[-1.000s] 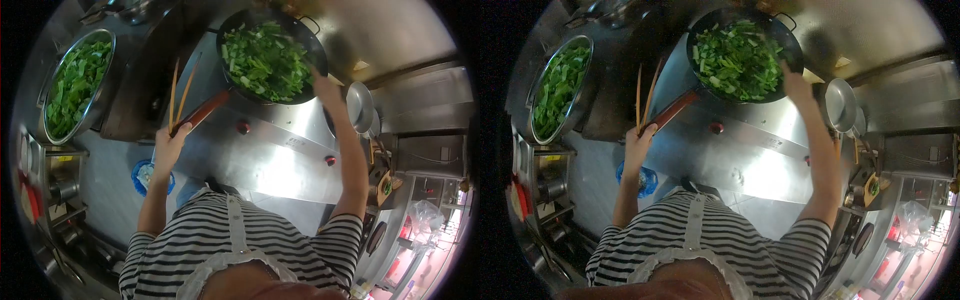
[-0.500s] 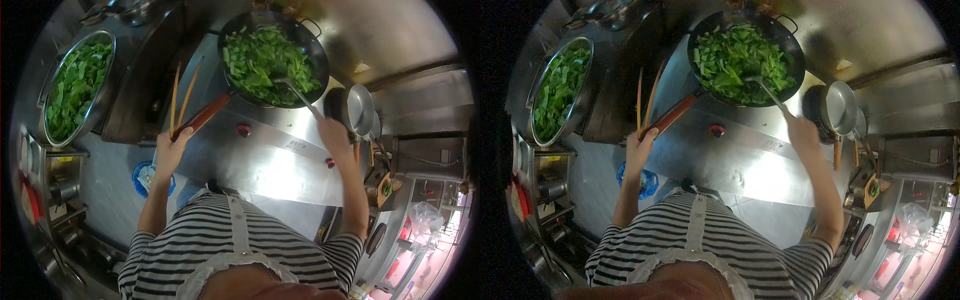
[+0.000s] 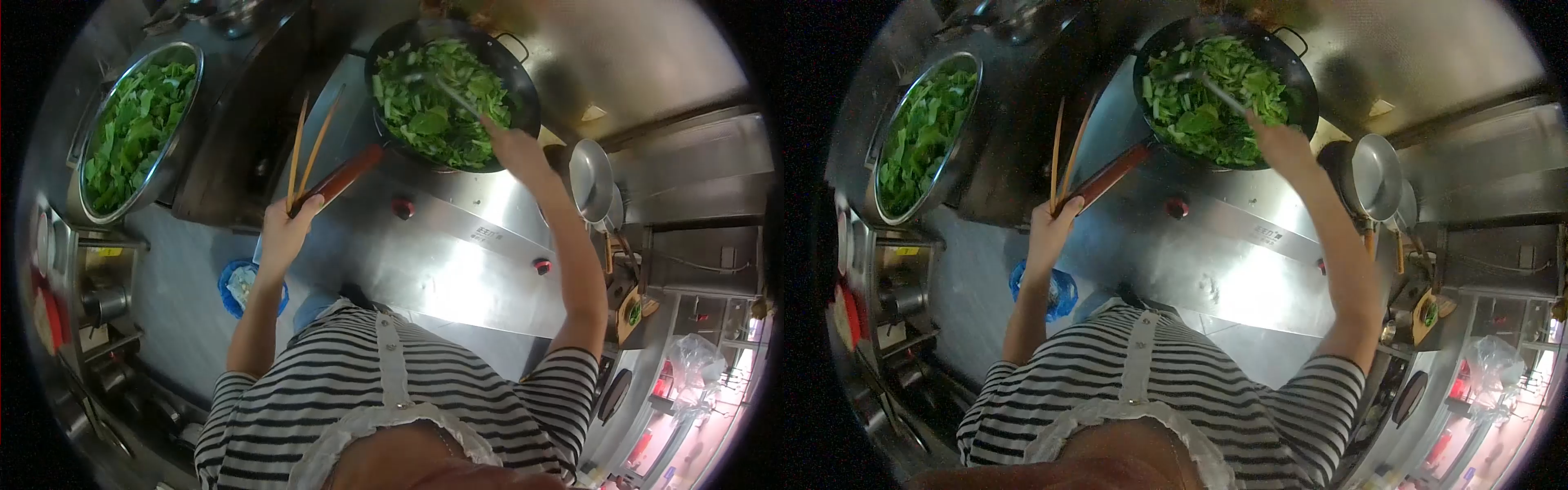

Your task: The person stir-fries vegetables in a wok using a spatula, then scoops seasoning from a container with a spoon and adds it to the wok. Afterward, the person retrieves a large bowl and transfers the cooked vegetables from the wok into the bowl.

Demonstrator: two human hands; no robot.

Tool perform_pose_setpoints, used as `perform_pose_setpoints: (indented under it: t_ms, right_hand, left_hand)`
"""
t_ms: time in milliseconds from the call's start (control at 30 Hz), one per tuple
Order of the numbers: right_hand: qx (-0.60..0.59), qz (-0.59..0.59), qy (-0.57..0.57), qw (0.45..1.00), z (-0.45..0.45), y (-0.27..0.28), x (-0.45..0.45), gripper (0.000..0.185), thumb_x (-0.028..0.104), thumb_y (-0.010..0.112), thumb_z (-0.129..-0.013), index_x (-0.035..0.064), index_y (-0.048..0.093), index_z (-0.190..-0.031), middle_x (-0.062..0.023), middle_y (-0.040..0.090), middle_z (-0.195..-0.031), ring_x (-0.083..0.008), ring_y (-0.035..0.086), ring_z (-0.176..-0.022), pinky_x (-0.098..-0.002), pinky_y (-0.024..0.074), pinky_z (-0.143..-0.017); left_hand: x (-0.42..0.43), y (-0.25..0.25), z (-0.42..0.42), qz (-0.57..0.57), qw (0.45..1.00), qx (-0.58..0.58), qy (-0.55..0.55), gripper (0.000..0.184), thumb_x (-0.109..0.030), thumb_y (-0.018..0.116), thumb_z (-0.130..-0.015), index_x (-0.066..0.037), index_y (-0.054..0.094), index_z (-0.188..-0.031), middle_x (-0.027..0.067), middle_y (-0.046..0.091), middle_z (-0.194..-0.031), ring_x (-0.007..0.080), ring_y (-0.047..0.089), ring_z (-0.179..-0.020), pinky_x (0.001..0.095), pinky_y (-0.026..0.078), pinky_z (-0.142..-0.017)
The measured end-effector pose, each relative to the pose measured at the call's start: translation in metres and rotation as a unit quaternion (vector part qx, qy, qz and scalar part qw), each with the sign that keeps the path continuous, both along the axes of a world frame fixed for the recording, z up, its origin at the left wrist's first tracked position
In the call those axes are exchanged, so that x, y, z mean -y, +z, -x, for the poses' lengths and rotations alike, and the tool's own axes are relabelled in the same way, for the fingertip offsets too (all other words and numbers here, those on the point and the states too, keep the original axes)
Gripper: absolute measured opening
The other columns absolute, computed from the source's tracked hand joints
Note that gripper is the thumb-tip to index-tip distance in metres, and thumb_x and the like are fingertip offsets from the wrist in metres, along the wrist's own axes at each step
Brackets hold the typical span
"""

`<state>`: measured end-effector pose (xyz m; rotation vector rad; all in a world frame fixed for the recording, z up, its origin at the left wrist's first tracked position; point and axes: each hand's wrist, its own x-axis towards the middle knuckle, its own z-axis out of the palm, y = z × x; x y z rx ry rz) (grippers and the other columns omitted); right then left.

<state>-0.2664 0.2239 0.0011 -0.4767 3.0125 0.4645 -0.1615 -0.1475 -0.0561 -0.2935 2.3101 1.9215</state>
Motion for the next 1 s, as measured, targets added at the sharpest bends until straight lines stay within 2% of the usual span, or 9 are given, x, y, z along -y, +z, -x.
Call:
perform_pose_setpoints:
  t_ms: [167,367,600,667,767,833,867,933,1000]
  right_hand:
    - [0.057,-0.118,-0.037,0.991,-0.092,0.049,-0.018,0.053,0.009,0.046,-0.082,0.019,0.031,-0.132,-0.0128,0.059,-0.071,-0.0275,0.06,-0.06,-0.0387,0.05,-0.052]
    - [0.096,0.002,-0.102,0.99,-0.124,0.121,-0.036,0.045,0.016,0.048,-0.084,0.0214,0.039,-0.127,-0.0133,0.058,-0.068,-0.03,0.06,-0.064,-0.0416,0.049,-0.059]
    - [0.086,-0.147,-0.104,0.98,-0.035,0.017,-0.019,0.044,0.018,0.046,-0.084,0.0159,0.038,-0.127,-0.0133,0.06,-0.075,-0.0289,0.06,-0.069,-0.042,0.0481,-0.061]
    - [0.044,-0.127,-0.079,0.988,-0.021,0.039,-0.05,0.042,0.02,0.047,-0.084,0.0131,0.041,-0.124,-0.0127,0.06,-0.077,-0.0295,0.061,-0.075,-0.0401,0.0481,-0.064]
    - [-0.047,0.086,0.03,0.995,-0.025,0.083,-0.11,0.029,0.02,0.049,-0.08,0.0103,0.057,-0.106,-0.0153,0.061,-0.082,-0.0306,0.061,-0.074,-0.0398,0.0488,-0.066]
    - [0.115,-0.013,-0.107,0.988,-0.008,0.129,-0.11,0.025,0.02,0.054,-0.078,0.0067,0.059,-0.099,-0.0155,0.061,-0.082,-0.0261,0.061,-0.068,-0.0372,0.0479,-0.055]
    - [0.113,-0.014,-0.107,0.988,-0.003,0.143,-0.103,0.025,0.02,0.054,-0.078,0.0067,0.059,-0.099,-0.0155,0.061,-0.082,-0.0261,0.061,-0.068,-0.0372,0.0479,-0.055]
    - [0.096,0.046,-0.27,0.957,0.006,0.157,-0.085,0.019,0.02,0.052,-0.077,0.0019,0.057,-0.072,-0.0076,0.053,-0.057,-0.0167,0.047,-0.04,-0.0303,0.0384,-0.037]
    - [0.116,-0.019,-0.313,0.943,0.033,0.153,-0.082,0.018,0.017,0.053,-0.076,0.001,0.058,-0.07,-0.0099,0.052,-0.056,-0.0173,0.048,-0.039,-0.0323,0.0363,-0.035]
  left_hand:
    - [-0.002,-0.001,-0.001,0.009,1.0,0.003,0.003,0.034,-0.029,0.061,-0.078,0.003,0.063,-0.09,-0.0034,0.042,-0.05,0.0046,0.04,-0.045,0.0212,0.03,-0.042]
    - [-0.004,0.002,-0.001,-0.005,1.0,0.003,0.013,0.034,-0.029,0.061,-0.078,0.003,0.063,-0.089,-0.004,0.042,-0.05,0.0039,0.039,-0.045,0.0201,0.029,-0.042]
    - [-0.001,0.0,-0.001,-0.005,1.0,0.01,0.005,0.034,-0.029,0.061,-0.078,0.003,0.063,-0.091,-0.004,0.042,-0.052,0.0033,0.039,-0.046,0.0198,0.028,-0.042]
    - [-0.001,0.0,0.0,0.003,1.0,0.007,0.007,0.034,-0.029,0.061,-0.078,0.003,0.063,-0.091,-0.0042,0.042,-0.052,0.0033,0.038,-0.046,0.0198,0.028,-0.042]
    - [-0.001,0.001,0.001,-0.001,1.0,0.007,0.005,0.033,-0.028,0.061,-0.078,0.003,0.063,-0.09,-0.0045,0.042,-0.052,0.0033,0.038,-0.046,0.0198,0.028,-0.042]
    - [-0.001,0.003,0.002,-0.011,1.0,0.003,0.006,0.033,-0.028,0.061,-0.079,0.003,0.062,-0.089,-0.0046,0.042,-0.052,0.0033,0.038,-0.045,0.0198,0.028,-0.042]
    - [-0.001,0.004,0.002,-0.009,1.0,0.004,0.004,0.032,-0.027,0.061,-0.079,0.003,0.063,-0.089,-0.0045,0.042,-0.052,0.0033,0.039,-0.046,0.0198,0.028,-0.042]
    - [-0.001,0.004,0.001,-0.008,1.0,0.003,0.001,0.031,-0.027,0.061,-0.079,0.002,0.063,-0.088,-0.0044,0.043,-0.052,0.0032,0.039,-0.046,0.0198,0.028,-0.042]
    - [-0.001,0.002,0.001,-0.015,1.0,0.005,0.006,0.028,-0.025,0.062,-0.079,0.002,0.063,-0.087,-0.0045,0.044,-0.052,0.0029,0.039,-0.046,0.0198,0.029,-0.041]
